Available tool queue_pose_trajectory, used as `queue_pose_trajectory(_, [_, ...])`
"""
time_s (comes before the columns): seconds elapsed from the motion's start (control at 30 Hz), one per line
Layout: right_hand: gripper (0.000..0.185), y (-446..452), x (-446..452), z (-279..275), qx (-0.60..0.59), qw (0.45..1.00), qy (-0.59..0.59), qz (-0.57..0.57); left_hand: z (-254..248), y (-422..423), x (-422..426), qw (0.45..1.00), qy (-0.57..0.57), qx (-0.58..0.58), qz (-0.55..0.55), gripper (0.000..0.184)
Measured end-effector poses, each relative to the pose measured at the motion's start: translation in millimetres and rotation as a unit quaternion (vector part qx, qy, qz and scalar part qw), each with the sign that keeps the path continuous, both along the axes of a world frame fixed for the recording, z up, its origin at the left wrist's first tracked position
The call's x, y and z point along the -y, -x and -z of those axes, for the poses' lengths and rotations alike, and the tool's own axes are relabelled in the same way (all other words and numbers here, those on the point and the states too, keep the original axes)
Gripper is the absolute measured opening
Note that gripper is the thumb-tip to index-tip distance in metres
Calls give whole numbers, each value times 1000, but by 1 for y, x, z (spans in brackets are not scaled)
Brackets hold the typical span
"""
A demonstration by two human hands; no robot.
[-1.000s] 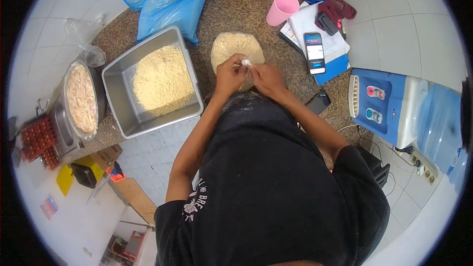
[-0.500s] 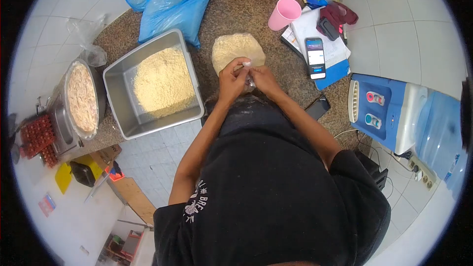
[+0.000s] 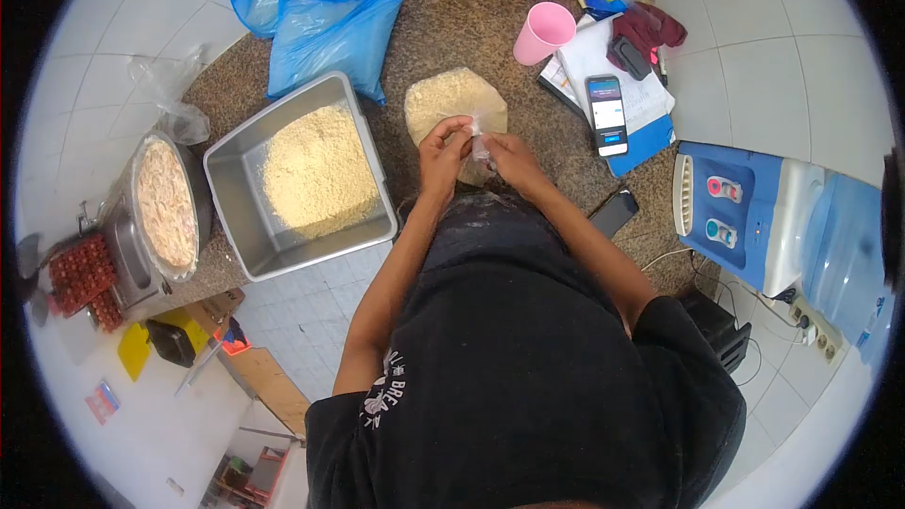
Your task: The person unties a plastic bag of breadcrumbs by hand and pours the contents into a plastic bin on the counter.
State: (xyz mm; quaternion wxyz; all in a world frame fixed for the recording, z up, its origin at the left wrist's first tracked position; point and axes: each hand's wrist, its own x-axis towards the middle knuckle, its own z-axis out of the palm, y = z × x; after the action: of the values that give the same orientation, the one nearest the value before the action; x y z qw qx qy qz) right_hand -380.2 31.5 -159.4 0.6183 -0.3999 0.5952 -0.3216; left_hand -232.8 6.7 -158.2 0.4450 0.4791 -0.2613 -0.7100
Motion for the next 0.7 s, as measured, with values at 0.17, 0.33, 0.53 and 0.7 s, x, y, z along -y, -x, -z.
queue_pose_trajectory(0.17, [33, -4, 3, -3, -1, 1000, 5, -12, -2, -1, 1, 1000, -7, -13, -5, 17])
queue_pose_trajectory(0.33, [35, -4, 4, 7, -69, 996, 33, -47, 2, -5, 2, 1000, 4, 0, 21, 18])
queue_pose_trajectory(0.53, [34, -2, 6, 15, -104, 991, 56, -63, -3, -6, 5, 998, 7, 44, 42, 14])
queue_pose_trajectory(0.7, [29, -2, 5, -4, -196, 966, 149, -75, -28, -28, 30, 956, 99, 237, 145, 14])
